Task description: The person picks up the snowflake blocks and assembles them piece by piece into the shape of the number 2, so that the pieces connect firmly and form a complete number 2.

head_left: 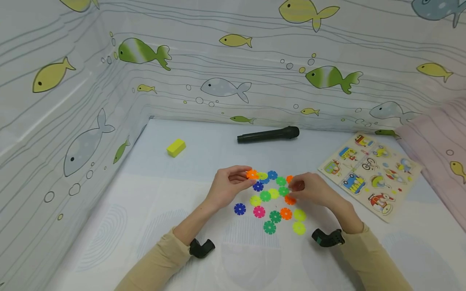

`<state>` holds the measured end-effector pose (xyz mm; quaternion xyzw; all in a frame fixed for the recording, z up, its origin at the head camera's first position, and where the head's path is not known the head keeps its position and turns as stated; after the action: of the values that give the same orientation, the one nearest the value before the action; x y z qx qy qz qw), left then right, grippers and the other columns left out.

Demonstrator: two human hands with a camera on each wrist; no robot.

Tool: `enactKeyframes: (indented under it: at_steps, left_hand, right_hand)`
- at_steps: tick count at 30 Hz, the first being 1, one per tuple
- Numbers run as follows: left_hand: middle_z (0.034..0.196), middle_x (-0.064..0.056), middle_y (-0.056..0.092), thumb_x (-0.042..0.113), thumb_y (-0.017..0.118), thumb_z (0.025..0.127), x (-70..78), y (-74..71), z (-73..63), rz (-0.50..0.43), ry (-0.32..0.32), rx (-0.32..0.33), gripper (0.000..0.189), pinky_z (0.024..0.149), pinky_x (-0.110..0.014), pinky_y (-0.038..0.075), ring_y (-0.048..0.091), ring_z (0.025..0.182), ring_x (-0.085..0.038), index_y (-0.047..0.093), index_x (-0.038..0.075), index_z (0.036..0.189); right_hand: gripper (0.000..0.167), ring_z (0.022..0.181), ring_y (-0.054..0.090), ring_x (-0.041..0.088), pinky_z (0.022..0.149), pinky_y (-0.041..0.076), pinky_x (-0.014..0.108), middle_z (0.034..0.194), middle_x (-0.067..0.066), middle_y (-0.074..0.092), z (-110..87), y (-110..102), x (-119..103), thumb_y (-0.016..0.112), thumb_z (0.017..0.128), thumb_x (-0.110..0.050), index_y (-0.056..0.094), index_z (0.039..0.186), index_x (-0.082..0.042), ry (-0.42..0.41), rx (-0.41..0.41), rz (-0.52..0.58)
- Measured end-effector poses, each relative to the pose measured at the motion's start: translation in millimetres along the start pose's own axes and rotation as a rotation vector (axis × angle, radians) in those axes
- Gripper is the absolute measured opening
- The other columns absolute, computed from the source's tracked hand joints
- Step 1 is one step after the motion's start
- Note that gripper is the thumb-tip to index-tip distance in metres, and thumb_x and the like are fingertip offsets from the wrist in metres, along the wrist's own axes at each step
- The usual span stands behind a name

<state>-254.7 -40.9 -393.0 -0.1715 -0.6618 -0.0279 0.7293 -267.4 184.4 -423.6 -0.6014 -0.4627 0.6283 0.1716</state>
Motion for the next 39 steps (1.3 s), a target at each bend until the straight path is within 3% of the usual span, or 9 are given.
enactKeyframes:
  at_steps: [7, 19, 33, 39]
  left_hand:
    - [0.101, -0.009, 0.07, 0.012, 0.078, 0.087, -1.3, -1.4, 0.6, -0.006, 0.003, 0.016, 0.037, 0.082, -0.021, 0.058, 0.07, 0.089, -0.019, 0.069, 0.006, 0.123]
    - [0.1, -0.009, 0.07, 0.013, 0.077, 0.088, -2.0, -2.8, -0.2, -0.006, 0.003, 0.023, 0.037, 0.081, -0.02, 0.058, 0.07, 0.088, -0.018, 0.069, 0.006, 0.123]
    - [0.1, -0.009, 0.071, 0.012, 0.077, 0.088, -0.7, -1.3, 0.5, -0.007, 0.011, 0.022, 0.037, 0.081, -0.02, 0.058, 0.071, 0.087, -0.019, 0.069, 0.005, 0.123]
    - [0.1, -0.01, 0.07, 0.012, 0.077, 0.088, -0.8, -0.9, -0.1, -0.011, 0.007, 0.022, 0.037, 0.081, -0.02, 0.058, 0.071, 0.088, -0.019, 0.069, 0.005, 0.124]
  right_hand:
    - [0.024, 0.08, 0.056, 0.019, 0.073, 0.05, 0.031, 0.087, 0.002, 0.064, 0.2, 7.9, 8.7, 0.083, 0.081, -0.018, 0.071, 0.098, -0.007, 0.032, -0.078, 0.033]
    - [0.031, 0.08, 0.051, 0.02, 0.069, 0.046, 0.03, 0.085, 0.006, 0.058, -2.8, 13.1, 2.8, 0.087, 0.076, -0.017, 0.067, 0.096, -0.007, 0.043, -0.095, 0.038]
    - [0.027, 0.074, 0.05, 0.018, 0.064, 0.043, 0.027, 0.077, 0.001, 0.053, -1.3, 14.3, 1.7, 0.084, 0.078, -0.015, 0.061, 0.089, -0.008, -0.007, -0.103, 0.011]
    - [0.027, 0.062, 0.048, 0.016, 0.056, 0.038, 0.025, 0.07, 0.0, 0.051, 0.2, 16.5, 5.8, 0.082, 0.083, -0.02, 0.061, 0.098, -0.01, 0.036, -0.123, 0.05]
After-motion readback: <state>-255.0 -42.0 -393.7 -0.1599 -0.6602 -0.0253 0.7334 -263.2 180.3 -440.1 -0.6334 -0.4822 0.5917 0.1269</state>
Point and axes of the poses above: each hand's wrist, its own z-axis towards the middle knuckle, its own y-axis out of the palm, x = y × z, the point moved 10 cm from there along z, towards the middle knuckle
